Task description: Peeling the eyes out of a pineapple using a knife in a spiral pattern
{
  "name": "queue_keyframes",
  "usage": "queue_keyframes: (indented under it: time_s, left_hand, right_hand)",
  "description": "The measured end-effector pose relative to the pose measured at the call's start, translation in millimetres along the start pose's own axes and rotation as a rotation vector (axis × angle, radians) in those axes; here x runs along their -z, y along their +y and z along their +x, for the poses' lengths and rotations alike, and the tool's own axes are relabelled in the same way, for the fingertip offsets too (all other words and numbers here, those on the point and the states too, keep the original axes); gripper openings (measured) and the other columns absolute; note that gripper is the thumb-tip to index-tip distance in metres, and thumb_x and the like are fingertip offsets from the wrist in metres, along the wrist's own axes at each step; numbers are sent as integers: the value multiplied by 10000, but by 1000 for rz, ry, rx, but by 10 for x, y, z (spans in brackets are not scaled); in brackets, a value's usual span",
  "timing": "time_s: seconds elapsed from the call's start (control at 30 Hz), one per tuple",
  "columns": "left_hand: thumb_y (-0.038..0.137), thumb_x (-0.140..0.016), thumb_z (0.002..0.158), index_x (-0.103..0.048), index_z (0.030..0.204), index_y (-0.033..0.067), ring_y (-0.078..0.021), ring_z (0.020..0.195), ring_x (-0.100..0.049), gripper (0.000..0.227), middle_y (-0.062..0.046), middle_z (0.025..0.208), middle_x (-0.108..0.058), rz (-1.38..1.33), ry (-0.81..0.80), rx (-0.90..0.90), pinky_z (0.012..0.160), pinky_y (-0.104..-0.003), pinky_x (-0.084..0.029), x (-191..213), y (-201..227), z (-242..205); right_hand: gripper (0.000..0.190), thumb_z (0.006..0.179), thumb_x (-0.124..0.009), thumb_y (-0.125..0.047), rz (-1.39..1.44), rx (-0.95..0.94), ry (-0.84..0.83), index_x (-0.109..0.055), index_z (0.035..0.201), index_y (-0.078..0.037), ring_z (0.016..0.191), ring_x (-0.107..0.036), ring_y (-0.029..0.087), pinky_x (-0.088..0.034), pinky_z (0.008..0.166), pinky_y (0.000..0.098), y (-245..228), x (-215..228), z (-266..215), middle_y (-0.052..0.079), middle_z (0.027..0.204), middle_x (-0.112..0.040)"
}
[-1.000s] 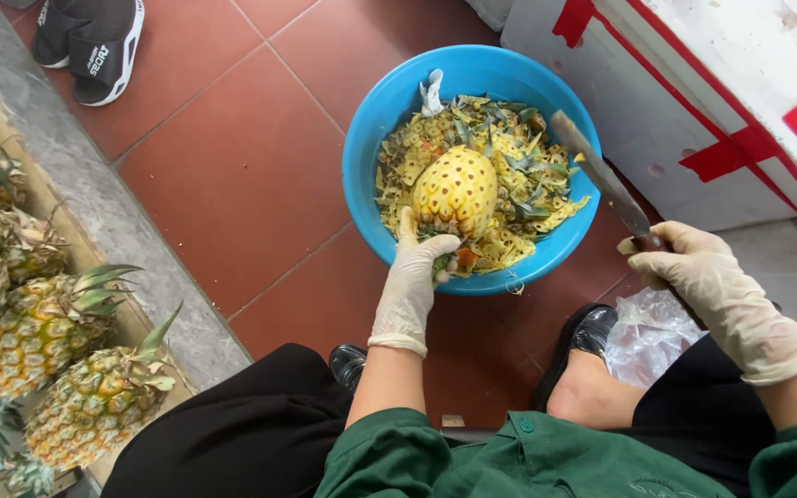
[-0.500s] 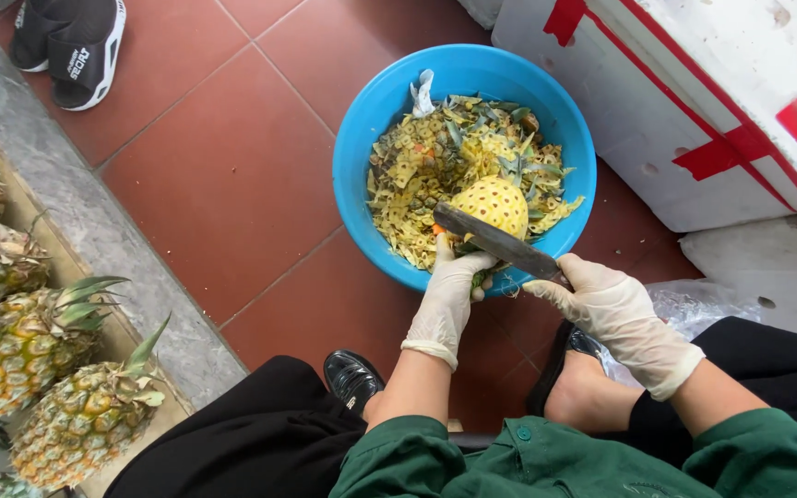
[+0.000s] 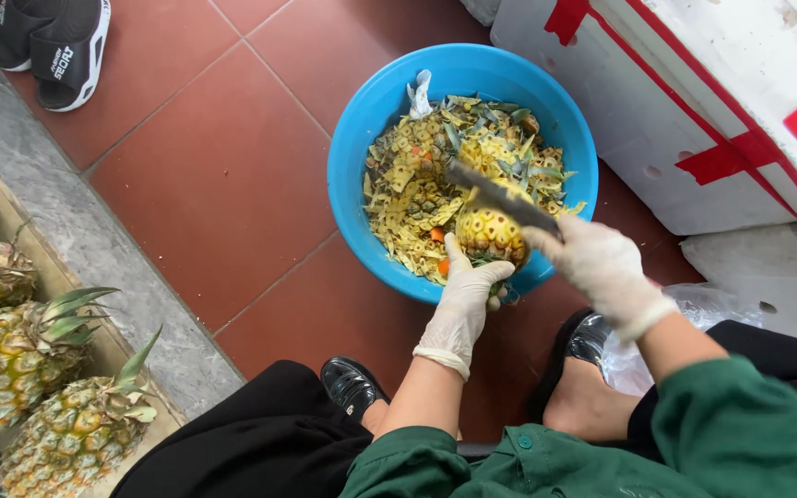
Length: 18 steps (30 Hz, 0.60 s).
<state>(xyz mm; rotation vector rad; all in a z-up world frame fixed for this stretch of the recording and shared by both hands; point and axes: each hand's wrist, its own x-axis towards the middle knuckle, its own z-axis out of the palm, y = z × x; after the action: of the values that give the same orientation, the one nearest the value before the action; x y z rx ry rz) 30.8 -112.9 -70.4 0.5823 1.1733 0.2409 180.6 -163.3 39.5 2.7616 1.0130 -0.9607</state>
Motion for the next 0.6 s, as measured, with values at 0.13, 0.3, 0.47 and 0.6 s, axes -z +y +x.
queue_keyframes:
  time_s: [0.13,0.3,0.47,0.6]
  left_hand:
    - [69,-858,768,-10,1690,299,-287,566,-720,1273,-200,965,-664,-92,-28,20,426,-296,-619,62,112,-39]
    - [27,-857,783,148,1663,287,-327,583,-731,1362,-270,1002,-650,-254,-119,121,396,-287,-591,127,253,-64]
    - [-38,-818,776,25,1666,323,-293,569,-721,1278,-256,1072,-660,-346,-88,163,376,-250,-587,193,119,241]
    - [21,-665,724,-474,1246,320,-155,475,-528,631,-97,1170,-630,-289,17,212,322,-167,-317,-104,816,-426]
  right_hand:
    - [620,912,-656,-799,337,-31,-32,-728,828,-188,766,-745,273,-599,731,411,549,-427,903,63,720,-729]
    - [515,936,-785,-592,740,-25,1,-756,855,-84,518,-621,213,-509,480,291,523,-245,922,156,639,-657]
    - [615,924,-796,-695,465,88,-13,-777,879,-81,515,-576,220,-499,471,323,-98,681,829,158,644,-662]
    - [566,1006,-572,-609,-10,59,-204,-742,1128,-84,997,-680,286,-539,809,452,-725,1678,261,117,1178,-797]
